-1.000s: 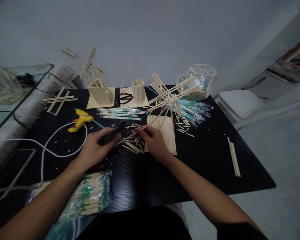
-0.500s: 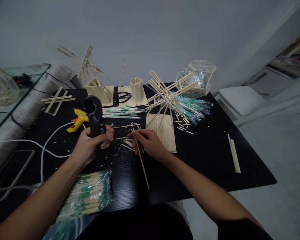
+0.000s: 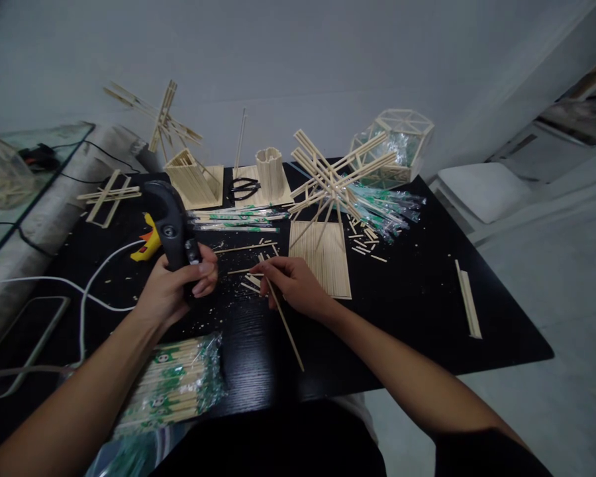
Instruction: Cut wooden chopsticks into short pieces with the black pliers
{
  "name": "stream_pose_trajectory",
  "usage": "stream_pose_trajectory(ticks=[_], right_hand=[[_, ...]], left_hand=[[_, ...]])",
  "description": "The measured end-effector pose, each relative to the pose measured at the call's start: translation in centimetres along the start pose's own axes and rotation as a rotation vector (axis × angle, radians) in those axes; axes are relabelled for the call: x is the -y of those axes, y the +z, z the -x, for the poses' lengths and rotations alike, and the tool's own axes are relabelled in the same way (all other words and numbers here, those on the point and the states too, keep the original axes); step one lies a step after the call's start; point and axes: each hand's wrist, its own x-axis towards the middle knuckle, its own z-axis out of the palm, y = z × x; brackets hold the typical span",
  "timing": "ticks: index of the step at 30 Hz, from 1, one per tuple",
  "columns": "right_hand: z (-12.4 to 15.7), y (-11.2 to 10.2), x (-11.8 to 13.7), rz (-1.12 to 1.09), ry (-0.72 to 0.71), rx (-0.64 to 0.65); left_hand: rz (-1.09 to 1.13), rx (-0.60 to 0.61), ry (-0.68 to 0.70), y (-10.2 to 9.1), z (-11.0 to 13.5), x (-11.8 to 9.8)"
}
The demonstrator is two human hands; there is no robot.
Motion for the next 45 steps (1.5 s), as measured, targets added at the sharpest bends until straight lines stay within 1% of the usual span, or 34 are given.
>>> stream_pose_trajectory(ticks=[5, 9, 16, 21, 25, 28, 34, 39, 45], right_hand=[[0.2, 0.2, 0.5, 0.009, 0.000, -0.006], [0.5, 0.4, 0.7, 0.041, -0.048, -0.015], [1.7, 0.9, 1.4, 0.149, -0.146, -0.068], [2.1, 1.2, 1.5, 0.285, -0.271, -0.091], [2.2, 1.3, 1.4, 0.346, -0.340, -0.087], [2.3, 1.3, 1.5, 0.385, -0.401, -0.112], [2.9, 1.5, 1.8, 0.544, -0.592, -0.142], [3.5, 1.8, 2.0, 0.625, -0.751, -0.111], [3.9, 2.0, 2.0, 0.722, -0.816, -0.071]], left_hand=[[-0.011, 0.005, 0.009, 0.3, 0.1, -0.3], [-0.016, 0.028, 0.020, 0.2, 0.3, -0.3], [0.050, 0.193, 0.010, 0.0, 0.6, 0.1], [0.058, 0.246, -0.002, -0.2, 0.7, 0.2], [0.045, 0.244, 0.016, -0.1, 0.7, 0.3], [0.025, 0.251, 0.019, 0.0, 0.7, 0.2], [0.003, 0.256, 0.013, 0.1, 0.8, 0.1], [0.001, 0.273, -0.002, -0.1, 0.9, 0.4], [0.016, 0.337, -0.016, -0.3, 1.1, 0.4]])
